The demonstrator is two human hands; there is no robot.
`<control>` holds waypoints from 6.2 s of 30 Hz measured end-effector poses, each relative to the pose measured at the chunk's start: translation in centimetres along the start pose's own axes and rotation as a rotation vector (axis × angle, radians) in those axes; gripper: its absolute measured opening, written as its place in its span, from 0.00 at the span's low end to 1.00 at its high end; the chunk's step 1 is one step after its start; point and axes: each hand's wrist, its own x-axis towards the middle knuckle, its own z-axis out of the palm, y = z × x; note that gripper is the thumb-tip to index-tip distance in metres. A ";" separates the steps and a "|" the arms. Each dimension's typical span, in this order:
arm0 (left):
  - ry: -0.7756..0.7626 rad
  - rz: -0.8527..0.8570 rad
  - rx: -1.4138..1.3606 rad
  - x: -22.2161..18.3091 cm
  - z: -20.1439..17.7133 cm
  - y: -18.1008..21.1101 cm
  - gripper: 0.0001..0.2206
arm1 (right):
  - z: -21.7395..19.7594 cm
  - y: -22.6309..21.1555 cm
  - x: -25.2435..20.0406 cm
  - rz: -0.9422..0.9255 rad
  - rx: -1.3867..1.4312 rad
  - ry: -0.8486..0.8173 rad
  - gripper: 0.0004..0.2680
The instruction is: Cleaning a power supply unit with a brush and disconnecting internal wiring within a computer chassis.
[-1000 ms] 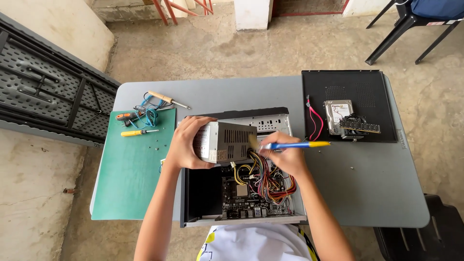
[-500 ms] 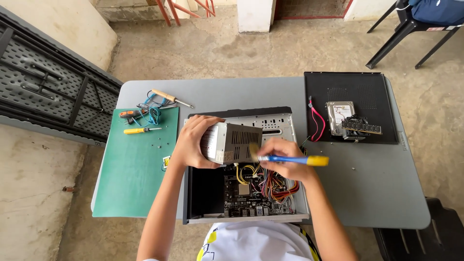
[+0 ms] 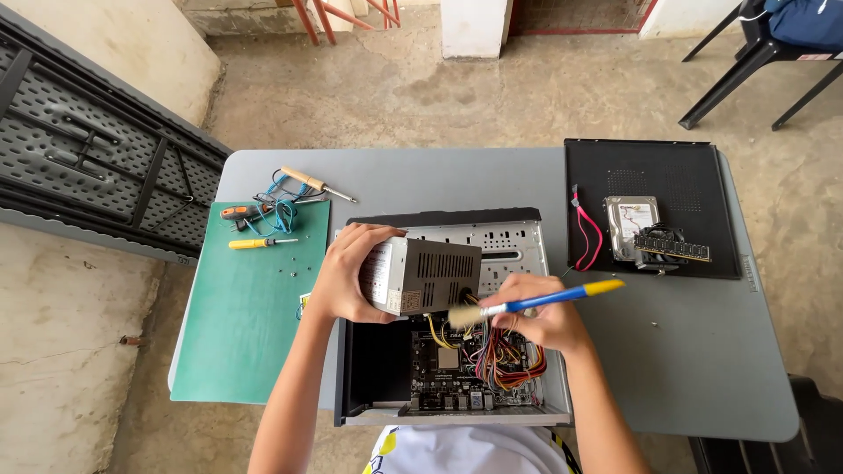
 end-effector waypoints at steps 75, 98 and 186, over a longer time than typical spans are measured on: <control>-0.009 0.006 0.020 0.2 0.2 0.4 0.42 | 0.8 -3.0 1.3 0.042 -0.050 -0.018 0.06; -0.048 0.031 0.050 0.7 0.4 1.3 0.43 | 2.1 -2.7 1.1 -0.034 -0.028 -0.058 0.03; 0.041 0.026 0.028 -0.3 0.4 0.7 0.42 | 0.5 -1.9 2.0 -0.032 -0.068 0.092 0.03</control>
